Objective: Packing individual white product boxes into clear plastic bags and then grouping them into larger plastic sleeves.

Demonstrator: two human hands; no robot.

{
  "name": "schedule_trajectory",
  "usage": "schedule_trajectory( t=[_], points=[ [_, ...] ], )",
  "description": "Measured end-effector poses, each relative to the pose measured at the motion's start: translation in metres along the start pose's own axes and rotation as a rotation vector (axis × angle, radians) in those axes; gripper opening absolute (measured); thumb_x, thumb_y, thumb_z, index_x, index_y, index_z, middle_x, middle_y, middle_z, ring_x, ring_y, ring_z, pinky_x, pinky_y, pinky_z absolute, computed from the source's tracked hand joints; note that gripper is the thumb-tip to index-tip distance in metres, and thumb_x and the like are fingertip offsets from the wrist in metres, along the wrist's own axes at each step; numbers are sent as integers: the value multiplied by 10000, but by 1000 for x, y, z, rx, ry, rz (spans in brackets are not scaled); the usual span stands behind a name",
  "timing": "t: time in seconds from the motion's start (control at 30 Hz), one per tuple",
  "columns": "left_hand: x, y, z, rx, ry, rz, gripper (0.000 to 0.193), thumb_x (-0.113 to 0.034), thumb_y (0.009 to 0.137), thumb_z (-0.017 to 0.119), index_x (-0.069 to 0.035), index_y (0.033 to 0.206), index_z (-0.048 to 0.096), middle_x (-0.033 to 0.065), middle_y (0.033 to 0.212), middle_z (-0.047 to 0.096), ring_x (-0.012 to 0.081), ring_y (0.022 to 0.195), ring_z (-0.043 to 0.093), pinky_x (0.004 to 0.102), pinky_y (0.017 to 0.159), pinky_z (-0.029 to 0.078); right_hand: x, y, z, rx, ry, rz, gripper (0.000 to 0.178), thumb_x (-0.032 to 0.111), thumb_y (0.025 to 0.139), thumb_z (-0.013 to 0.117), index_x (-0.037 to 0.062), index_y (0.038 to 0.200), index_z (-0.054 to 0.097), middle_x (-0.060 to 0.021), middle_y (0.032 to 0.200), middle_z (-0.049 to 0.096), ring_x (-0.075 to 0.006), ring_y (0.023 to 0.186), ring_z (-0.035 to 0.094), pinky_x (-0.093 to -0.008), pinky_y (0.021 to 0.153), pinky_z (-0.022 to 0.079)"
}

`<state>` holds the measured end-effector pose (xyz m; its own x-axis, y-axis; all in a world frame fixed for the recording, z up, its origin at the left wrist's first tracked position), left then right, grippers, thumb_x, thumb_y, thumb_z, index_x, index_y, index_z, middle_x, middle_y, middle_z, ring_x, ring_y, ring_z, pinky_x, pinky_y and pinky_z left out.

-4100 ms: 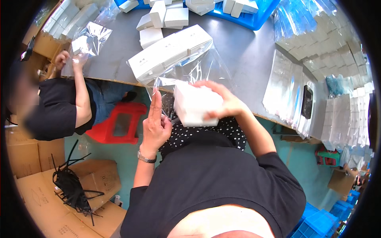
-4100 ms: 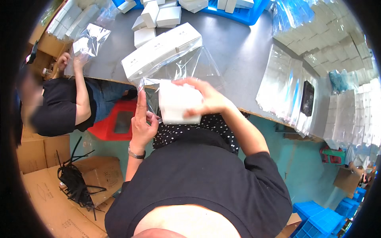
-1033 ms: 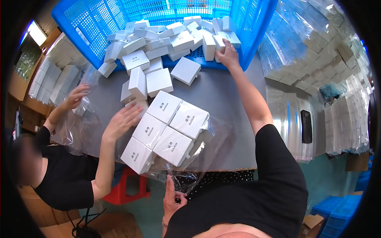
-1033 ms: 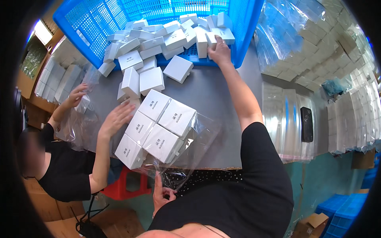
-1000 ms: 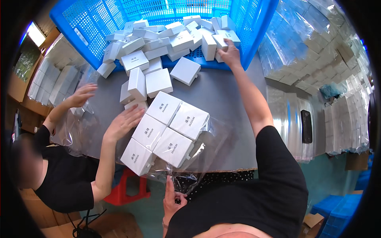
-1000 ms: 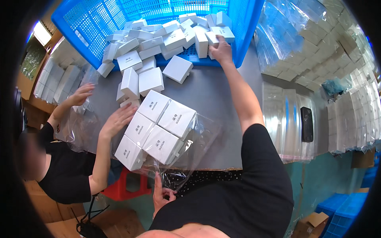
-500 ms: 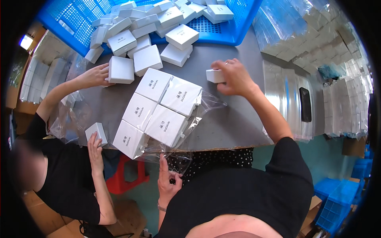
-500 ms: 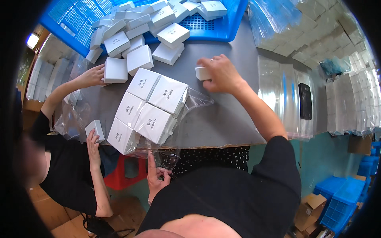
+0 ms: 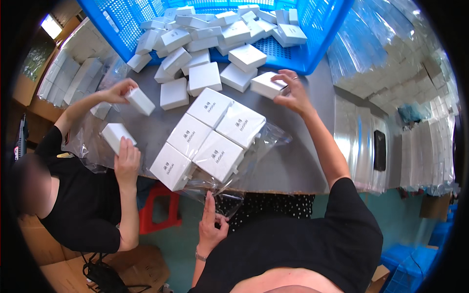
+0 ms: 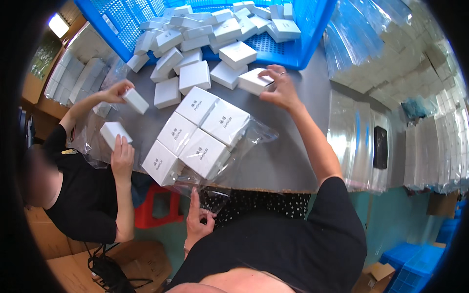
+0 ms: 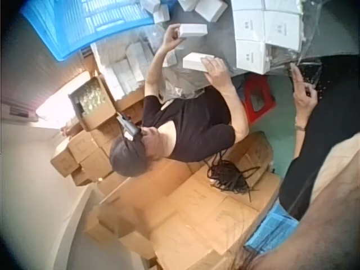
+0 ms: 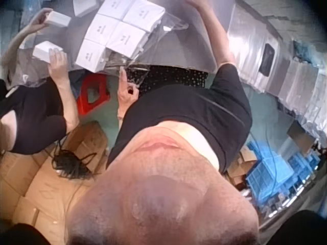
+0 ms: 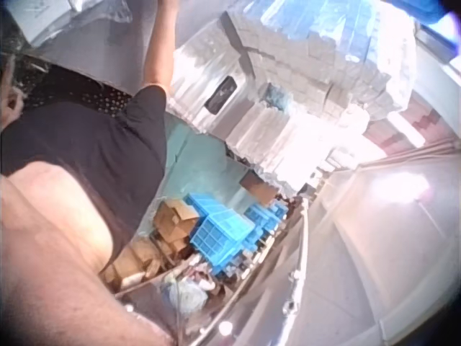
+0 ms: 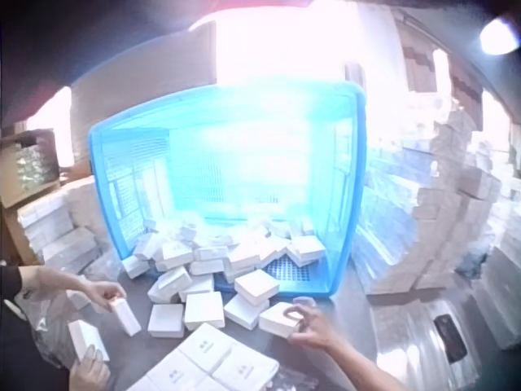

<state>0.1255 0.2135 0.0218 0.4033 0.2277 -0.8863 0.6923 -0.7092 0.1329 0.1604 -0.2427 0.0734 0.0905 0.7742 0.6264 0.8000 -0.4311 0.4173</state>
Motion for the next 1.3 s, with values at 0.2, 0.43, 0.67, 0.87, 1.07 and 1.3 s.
schedule_trajectory(
  t=[0.2,0.43,0.67,0.87,1.07,1.3],
  points=[
    [5,0,0,11,15,-22,907,80,735,600,-43,1555,233,212,1578,301,153,693,691,244,604,574,34,65,63,115,95,-118,632,323,557,732,175,1167,660,-140,1371,519,-357,1244,496,-476,1078,385],
    [1,-3,1,-10,-19,-92,909,81,718,608,-20,1546,247,217,1570,316,143,675,684,255,586,570,5,79,74,-99,-147,-95,615,400,593,802,220,1160,647,-175,1329,507,-389,1260,465,-491,1074,356],
    [-22,7,-10,-88,113,-28,852,50,739,613,-12,1528,296,199,1556,357,167,654,669,257,575,547,30,67,104,-152,-255,-164,671,345,610,839,240,1219,578,-181,1384,427,-436,1284,418,-517,1050,375],
    [-48,10,-7,-201,168,32,791,98,752,543,-3,1509,336,193,1537,392,231,773,690,267,566,524,3,68,68,-197,-55,-297,740,304,493,900,207,1168,612,-184,1300,510,-370,1272,452,-392,1051,418],
    [-58,-8,-9,-266,117,52,829,101,736,508,-46,1530,322,169,1557,366,289,1105,661,268,610,541,29,-85,-5,-135,1305,142,900,221,700,763,109,1470,311,-168,1395,467,-363,1322,476,-513,1052,447],
    [-64,-11,-10,-254,61,100,882,118,728,523,-83,1551,277,153,1579,332,247,878,708,275,596,540,193,-181,63,623,976,-330,767,332,587,817,105,1257,521,-285,1482,355,-390,1340,413,-523,1054,374]
  ],
)
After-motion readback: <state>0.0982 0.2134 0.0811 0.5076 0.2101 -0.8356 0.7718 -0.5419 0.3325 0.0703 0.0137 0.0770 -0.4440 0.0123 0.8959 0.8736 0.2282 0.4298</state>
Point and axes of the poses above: each hand's wrist, its own y-axis towards the middle knuckle, its own z-axis out of the palm, x = y × z, the point moved 7 cm from there along y, towards the middle knuckle
